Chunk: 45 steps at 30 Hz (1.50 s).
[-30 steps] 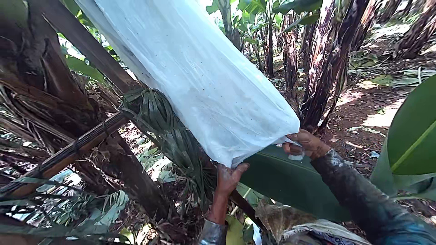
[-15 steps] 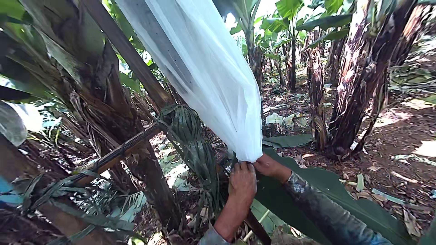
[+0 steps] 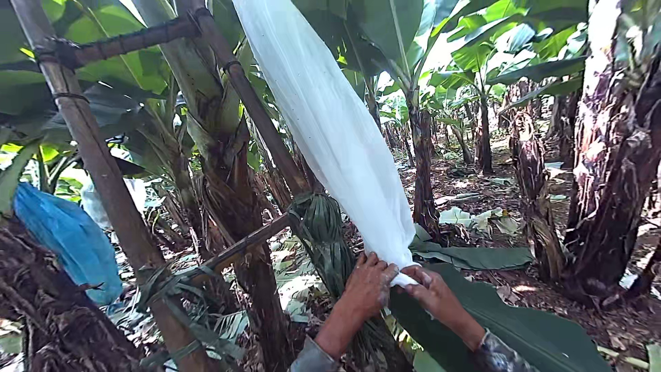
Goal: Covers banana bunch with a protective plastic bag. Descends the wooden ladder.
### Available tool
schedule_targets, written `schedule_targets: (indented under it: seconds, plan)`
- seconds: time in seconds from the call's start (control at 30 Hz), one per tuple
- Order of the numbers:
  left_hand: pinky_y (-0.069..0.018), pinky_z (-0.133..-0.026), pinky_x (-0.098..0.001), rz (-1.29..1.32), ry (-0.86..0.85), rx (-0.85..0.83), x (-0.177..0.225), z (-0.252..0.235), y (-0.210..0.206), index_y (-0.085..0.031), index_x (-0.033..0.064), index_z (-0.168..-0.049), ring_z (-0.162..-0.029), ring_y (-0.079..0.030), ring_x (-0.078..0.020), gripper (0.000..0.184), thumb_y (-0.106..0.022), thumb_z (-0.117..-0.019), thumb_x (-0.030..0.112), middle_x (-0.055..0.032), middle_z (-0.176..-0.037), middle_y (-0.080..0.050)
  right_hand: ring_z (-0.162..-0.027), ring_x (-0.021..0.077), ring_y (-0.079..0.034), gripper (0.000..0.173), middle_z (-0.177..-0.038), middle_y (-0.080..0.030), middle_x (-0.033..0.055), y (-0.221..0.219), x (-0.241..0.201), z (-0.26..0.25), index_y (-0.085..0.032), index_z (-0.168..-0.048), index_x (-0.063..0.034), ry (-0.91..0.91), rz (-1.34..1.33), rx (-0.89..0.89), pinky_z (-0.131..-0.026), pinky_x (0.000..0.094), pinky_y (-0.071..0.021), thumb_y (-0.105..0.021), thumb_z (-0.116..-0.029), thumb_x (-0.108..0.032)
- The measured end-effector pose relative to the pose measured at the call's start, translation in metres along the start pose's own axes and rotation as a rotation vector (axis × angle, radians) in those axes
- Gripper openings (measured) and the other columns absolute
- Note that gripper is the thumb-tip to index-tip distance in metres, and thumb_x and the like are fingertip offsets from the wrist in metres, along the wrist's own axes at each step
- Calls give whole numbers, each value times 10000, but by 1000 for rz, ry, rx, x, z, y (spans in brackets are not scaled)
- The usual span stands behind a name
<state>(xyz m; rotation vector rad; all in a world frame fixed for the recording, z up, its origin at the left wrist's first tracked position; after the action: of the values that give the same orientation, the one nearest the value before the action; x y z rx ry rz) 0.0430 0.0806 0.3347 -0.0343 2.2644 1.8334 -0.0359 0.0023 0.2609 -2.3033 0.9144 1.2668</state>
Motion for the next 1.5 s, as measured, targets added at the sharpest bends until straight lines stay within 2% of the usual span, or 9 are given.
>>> schedule_targets:
  seconds: [0.1,0.23,0.4,0.73,0.9,1.0,1.07,1.3,1.5]
  plan:
    - [-425,-1048,-579,57,62,-1,4,-3,8,-694,133,-1208,-1144,-633,-362,281,-585,-965,222,-106,-1062,-736,-871,125,-733,365,-981,-755,73,-8,-22,15,-693,-1167,-16,349,469,166,-798,348,-626,-689,-950,-309]
    - [-459,-1004,-574,215,-43,141,14,0,16,-682,203,-1322,-1113,-635,-325,529,-604,-953,574,-70,-1137,-736,-569,50,-580,212,-721,-655,0,11,10,22,-689,-986,-45,60,-6,245,-539,232,-515,-538,-1021,-189]
    - [-429,-1002,-606,92,-75,46,19,-6,-3,-759,205,-1162,-1155,-592,-397,275,-689,-937,348,-147,-1147,-690,-419,57,-476,221,-596,-571,-13,-2,39,42,-669,-1047,-110,-192,-658,138,-413,226,-442,-557,-1040,-299]
    - [-360,-1131,-493,-251,-409,406,71,13,11,-725,156,-1022,-1409,-484,-255,178,-561,-1004,224,15,-1513,-558,-474,-3,-460,309,-608,-533,-114,4,23,25,-628,-870,-176,-77,-174,-26,-453,197,-408,-437,-1054,-336]
    - [-391,-1102,-527,-82,-311,271,42,3,5,-698,121,-989,-1055,-663,-279,215,-540,-975,266,-66,-990,-718,-666,49,-577,266,-798,-652,10,2,-1,18,-693,-991,-10,120,194,10,-616,262,-503,-535,-1029,-220]
    - [-353,-1090,-543,46,-177,140,17,1,1,-703,114,-988,-970,-658,-281,254,-531,-959,297,-66,-892,-704,-941,104,-716,415,-1074,-747,84,-3,-20,29,-631,-1293,34,270,268,96,-850,305,-610,-679,-929,-157]
    - [-335,-1094,-549,59,-137,44,12,1,-3,-689,108,-999,-982,-652,-283,257,-515,-970,295,-73,-903,-701,-1010,123,-715,309,-1094,-749,113,-10,-30,35,-710,-1191,23,407,356,135,-932,296,-594,-720,-930,-142]
    - [-426,-1030,-561,-203,-192,197,21,4,5,-678,94,-1016,-986,-666,-328,170,-599,-957,233,-106,-954,-701,-862,87,-689,121,-931,-731,70,-1,-26,32,-740,-961,-2,387,186,180,-796,259,-593,-703,-933,-114]
    - [-404,-1071,-531,-249,-227,331,23,7,8,-681,121,-1066,-1115,-640,-300,138,-591,-991,193,-94,-1089,-703,-553,13,-503,242,-688,-600,-47,-22,-6,7,-678,-799,-84,45,19,-321,-499,215,-412,-607,-989,-216]
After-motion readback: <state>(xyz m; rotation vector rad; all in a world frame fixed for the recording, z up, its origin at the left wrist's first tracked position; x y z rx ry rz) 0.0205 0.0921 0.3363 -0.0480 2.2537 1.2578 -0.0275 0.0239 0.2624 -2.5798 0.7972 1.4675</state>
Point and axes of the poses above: each hand's wrist, its own z-axis away from the middle knuckle, its own y-axis out of the back of the hand, x = y × z, the point moved 10 cm from there along -z, towards the middle knuckle
